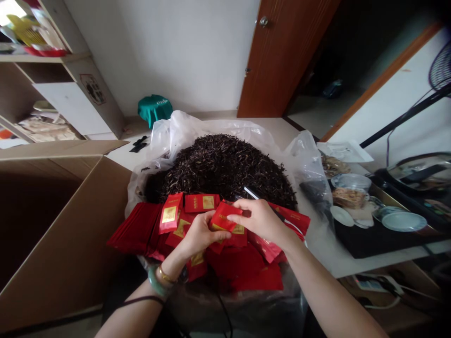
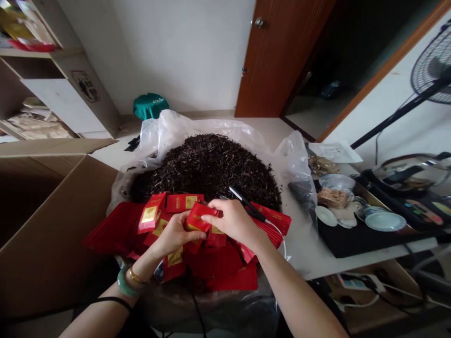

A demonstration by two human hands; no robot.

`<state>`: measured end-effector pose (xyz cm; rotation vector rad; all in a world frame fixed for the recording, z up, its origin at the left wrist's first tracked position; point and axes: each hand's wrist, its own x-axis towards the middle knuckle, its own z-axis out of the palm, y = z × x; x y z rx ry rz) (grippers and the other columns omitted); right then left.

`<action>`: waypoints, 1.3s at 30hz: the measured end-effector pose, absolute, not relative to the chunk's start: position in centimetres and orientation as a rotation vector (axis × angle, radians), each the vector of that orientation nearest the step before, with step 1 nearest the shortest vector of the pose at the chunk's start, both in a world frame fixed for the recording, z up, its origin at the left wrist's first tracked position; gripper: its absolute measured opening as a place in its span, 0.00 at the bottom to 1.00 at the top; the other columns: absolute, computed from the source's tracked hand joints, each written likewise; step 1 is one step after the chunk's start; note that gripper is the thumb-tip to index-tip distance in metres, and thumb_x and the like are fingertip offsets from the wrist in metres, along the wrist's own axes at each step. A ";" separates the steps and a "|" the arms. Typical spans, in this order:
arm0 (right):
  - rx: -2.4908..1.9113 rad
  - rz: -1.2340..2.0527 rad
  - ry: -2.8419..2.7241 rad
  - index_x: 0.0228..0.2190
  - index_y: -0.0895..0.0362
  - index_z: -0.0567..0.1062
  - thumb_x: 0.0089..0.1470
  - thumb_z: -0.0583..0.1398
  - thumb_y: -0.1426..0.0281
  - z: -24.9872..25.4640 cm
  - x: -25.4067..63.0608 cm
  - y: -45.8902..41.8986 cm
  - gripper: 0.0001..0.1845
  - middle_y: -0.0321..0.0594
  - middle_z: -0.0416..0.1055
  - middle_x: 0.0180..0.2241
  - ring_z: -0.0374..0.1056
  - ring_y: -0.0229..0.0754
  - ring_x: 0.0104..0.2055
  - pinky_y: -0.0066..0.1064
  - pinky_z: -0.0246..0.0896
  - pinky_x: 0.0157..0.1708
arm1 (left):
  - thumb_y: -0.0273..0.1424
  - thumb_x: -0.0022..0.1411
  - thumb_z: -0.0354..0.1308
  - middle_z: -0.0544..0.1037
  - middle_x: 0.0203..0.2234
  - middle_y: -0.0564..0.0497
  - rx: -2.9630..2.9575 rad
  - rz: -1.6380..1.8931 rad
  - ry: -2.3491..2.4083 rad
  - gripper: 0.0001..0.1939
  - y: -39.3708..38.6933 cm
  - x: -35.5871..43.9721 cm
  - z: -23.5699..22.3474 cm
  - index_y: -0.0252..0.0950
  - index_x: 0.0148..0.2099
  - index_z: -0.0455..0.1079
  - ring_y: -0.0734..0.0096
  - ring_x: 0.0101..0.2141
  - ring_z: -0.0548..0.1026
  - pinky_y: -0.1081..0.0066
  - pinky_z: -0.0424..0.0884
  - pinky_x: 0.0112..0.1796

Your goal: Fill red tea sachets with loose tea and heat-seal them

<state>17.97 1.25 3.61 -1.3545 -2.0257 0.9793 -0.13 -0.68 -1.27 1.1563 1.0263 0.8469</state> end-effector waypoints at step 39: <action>-1.168 0.232 -2.630 0.29 0.59 0.72 0.61 0.54 0.75 3.7 15.7 -0.6 0.10 0.44 0.74 0.29 0.71 0.45 0.34 0.35 0.66 0.35 | 0.27 0.60 0.56 0.77 0.36 0.44 2.609 1.227 1.248 0.02 -0.7 -1.6 -0.9 0.36 0.34 0.67 0.63 0.36 0.74 0.65 0.73 0.36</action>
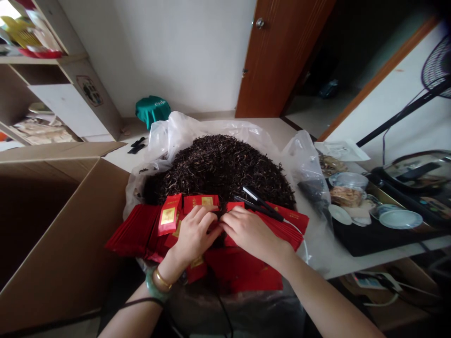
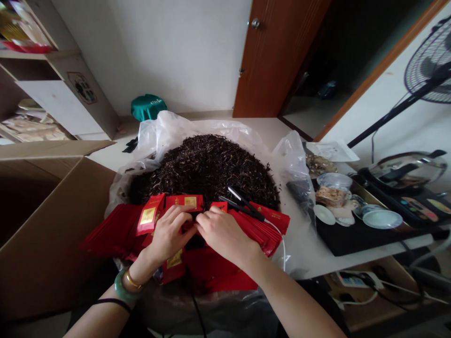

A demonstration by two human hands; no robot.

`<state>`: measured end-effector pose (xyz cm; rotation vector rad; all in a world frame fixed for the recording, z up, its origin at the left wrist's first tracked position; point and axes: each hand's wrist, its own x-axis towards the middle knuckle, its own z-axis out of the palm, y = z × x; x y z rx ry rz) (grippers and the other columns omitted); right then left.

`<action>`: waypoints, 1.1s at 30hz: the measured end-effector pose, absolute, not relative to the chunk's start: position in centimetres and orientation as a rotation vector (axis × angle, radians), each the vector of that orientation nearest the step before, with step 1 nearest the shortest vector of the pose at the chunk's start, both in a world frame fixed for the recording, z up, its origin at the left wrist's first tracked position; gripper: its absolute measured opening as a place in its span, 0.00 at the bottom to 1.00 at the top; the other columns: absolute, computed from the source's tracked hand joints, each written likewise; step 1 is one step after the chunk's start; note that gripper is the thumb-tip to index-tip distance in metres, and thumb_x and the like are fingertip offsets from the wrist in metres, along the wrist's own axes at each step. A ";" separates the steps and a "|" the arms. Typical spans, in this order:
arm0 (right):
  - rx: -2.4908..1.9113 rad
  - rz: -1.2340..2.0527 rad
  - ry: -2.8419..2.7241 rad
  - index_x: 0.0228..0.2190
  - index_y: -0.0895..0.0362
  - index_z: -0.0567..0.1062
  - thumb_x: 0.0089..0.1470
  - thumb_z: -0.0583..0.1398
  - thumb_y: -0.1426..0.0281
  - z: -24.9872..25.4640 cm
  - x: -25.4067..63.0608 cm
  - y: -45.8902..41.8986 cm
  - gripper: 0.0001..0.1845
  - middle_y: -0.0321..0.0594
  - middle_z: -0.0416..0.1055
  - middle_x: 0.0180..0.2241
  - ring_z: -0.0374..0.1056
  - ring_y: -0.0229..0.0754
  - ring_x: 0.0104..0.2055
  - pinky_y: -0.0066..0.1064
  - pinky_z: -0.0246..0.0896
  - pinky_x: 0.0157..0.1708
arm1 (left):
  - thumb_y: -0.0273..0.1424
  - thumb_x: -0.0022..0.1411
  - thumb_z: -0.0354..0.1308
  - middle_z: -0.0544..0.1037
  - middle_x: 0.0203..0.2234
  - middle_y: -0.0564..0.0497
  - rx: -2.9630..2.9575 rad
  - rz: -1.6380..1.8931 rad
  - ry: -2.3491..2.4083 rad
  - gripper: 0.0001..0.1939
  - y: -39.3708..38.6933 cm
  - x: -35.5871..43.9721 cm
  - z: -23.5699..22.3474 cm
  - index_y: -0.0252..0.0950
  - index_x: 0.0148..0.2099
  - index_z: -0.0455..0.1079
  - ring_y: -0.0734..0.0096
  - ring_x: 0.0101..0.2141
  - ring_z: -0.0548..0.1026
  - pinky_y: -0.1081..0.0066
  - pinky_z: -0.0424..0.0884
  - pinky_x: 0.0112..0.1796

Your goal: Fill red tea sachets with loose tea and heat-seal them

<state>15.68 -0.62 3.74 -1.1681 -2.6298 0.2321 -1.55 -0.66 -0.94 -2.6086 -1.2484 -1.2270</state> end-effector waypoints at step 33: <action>-1.687 0.333 -2.607 0.52 0.58 0.68 0.51 0.61 0.79 -1.4 13.7 12.0 0.26 0.52 0.65 0.52 0.68 0.49 0.50 0.36 0.63 0.48 | 0.28 0.65 0.53 0.73 0.47 0.44 -2.563 -1.107 -1.292 0.07 0.1 -2.4 -1.5 0.38 0.37 0.73 0.65 0.41 0.75 0.69 0.76 0.36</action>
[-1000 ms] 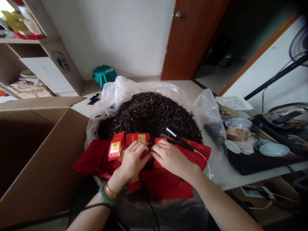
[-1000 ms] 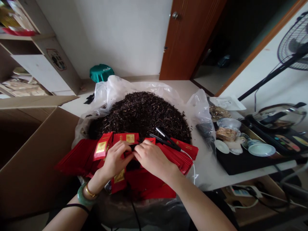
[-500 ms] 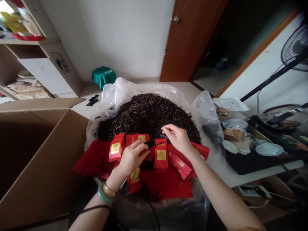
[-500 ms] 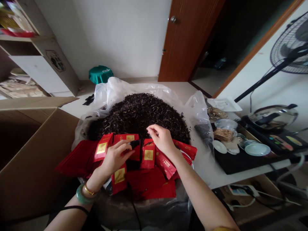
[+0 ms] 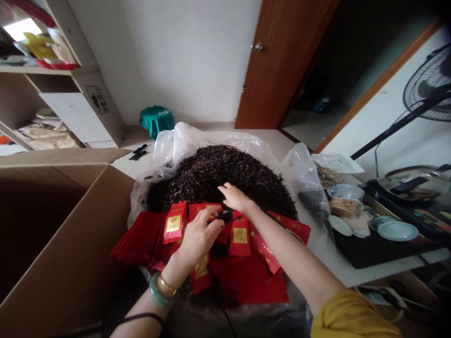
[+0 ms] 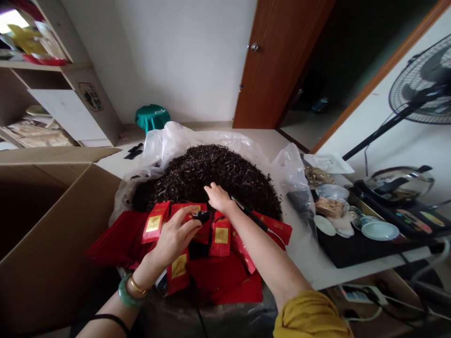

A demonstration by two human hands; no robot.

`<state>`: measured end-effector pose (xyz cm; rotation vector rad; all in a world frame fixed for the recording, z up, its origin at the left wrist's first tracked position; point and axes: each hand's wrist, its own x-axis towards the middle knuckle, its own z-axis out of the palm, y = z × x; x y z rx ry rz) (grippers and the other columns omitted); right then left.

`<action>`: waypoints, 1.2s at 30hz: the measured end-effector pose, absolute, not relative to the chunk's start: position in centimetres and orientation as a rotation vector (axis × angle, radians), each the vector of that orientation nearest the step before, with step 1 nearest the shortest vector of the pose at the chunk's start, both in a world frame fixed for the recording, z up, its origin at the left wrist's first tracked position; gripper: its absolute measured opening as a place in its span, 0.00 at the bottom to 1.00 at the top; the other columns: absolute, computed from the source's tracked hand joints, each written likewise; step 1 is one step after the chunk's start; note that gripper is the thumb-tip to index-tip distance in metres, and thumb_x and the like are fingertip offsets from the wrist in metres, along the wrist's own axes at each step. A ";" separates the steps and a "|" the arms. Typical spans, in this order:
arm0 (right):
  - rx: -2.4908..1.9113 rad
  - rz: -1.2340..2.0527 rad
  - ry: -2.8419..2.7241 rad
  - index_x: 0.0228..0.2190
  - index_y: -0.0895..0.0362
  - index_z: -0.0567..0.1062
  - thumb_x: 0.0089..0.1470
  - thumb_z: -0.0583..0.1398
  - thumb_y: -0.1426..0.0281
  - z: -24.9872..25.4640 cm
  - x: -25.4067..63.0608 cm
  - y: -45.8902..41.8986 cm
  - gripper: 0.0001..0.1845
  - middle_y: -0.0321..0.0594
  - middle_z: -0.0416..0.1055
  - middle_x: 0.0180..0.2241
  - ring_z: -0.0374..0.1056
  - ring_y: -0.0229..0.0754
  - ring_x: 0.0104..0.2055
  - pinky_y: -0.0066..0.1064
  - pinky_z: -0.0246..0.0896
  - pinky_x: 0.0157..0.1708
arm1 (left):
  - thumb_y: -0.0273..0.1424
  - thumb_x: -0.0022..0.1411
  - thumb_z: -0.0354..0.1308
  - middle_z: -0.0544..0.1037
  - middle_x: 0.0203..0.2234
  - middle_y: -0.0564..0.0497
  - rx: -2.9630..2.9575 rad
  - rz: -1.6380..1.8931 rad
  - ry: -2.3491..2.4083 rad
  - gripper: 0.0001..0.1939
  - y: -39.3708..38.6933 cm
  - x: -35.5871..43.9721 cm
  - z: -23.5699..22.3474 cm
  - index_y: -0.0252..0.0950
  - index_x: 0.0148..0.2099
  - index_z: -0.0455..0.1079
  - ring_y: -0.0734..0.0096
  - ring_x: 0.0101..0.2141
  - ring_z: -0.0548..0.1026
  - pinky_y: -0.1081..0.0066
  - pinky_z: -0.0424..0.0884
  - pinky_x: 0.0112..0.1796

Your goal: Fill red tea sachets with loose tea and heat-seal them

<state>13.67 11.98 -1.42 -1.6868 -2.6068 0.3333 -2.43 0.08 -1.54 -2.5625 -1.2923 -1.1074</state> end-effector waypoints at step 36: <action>-1.378 1.163 -2.100 0.29 0.58 0.79 0.42 0.64 0.77 6.2 15.3 5.6 0.08 0.33 0.75 0.22 0.71 0.36 0.23 0.25 0.65 0.24 | 0.29 0.65 0.53 0.73 0.46 0.44 -2.566 -1.263 -1.307 0.07 0.6 -2.5 -2.2 0.36 0.38 0.73 0.67 0.38 0.76 0.69 0.76 0.37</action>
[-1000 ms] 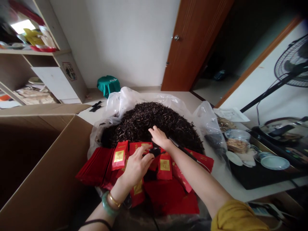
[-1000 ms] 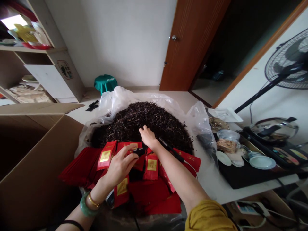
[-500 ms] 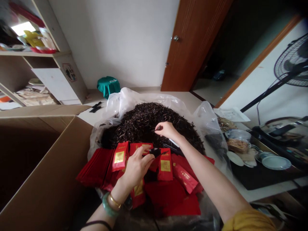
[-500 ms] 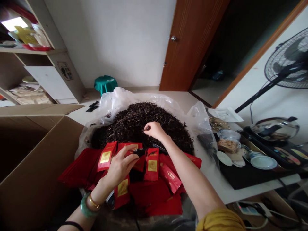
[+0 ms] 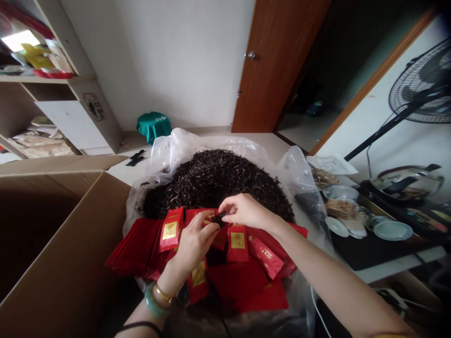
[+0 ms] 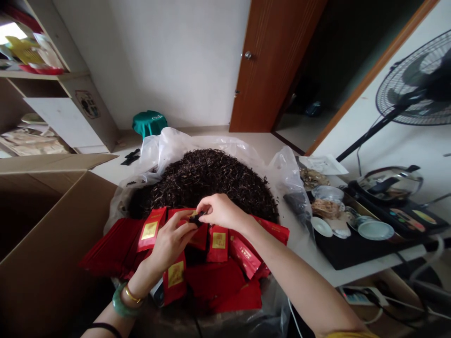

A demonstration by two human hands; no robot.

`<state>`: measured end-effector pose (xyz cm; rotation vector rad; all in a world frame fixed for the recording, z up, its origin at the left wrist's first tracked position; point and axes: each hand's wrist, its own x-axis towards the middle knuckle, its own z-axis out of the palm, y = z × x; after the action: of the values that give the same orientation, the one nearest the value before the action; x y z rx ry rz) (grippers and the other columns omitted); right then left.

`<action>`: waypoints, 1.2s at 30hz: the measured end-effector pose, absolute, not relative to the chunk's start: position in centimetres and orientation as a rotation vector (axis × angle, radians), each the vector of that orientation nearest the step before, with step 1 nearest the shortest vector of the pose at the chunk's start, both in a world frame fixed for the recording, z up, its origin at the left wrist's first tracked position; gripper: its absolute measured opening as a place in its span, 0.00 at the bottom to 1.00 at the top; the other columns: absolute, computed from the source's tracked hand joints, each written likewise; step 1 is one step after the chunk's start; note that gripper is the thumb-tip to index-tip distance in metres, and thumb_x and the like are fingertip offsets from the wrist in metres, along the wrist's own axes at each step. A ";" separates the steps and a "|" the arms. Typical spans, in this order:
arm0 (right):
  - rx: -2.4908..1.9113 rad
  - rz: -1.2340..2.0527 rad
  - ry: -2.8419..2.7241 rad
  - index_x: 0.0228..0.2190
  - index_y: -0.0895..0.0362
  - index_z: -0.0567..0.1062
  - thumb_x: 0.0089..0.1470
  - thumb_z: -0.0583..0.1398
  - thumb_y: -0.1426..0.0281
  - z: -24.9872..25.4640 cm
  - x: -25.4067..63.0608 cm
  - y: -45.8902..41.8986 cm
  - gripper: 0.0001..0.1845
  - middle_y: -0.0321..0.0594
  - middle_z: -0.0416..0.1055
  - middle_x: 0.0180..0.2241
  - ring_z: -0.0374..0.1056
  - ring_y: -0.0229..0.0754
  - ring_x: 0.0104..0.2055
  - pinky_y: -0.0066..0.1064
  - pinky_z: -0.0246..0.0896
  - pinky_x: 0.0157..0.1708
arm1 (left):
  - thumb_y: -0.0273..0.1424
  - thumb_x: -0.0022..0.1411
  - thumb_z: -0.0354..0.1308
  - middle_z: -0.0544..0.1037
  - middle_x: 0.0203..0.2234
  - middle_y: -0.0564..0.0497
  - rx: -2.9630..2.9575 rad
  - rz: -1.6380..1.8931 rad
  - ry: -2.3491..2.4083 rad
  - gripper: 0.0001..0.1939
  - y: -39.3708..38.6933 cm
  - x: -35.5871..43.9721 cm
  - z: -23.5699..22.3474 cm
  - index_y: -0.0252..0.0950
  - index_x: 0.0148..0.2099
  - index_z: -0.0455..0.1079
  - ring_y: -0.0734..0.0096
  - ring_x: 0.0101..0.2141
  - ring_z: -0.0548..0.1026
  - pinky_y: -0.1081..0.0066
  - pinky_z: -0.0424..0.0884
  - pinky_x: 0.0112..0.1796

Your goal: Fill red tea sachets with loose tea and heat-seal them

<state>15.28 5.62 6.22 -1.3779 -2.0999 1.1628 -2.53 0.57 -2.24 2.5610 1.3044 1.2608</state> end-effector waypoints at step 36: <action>-1.200 1.148 -1.730 0.27 0.56 0.80 0.46 0.64 0.67 0.4 17.3 1.4 0.06 0.40 0.76 0.30 0.71 0.42 0.33 0.32 0.66 0.35 | 0.38 0.40 0.72 0.78 0.21 0.51 1.170 1.075 1.045 0.16 0.6 -1.7 -1.0 0.33 0.25 0.73 0.71 0.24 0.75 0.73 0.72 0.29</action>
<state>17.31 1.41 0.43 -1.2003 -1.7304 1.1485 -1.71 0.63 -1.01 1.1699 1.0448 1.0747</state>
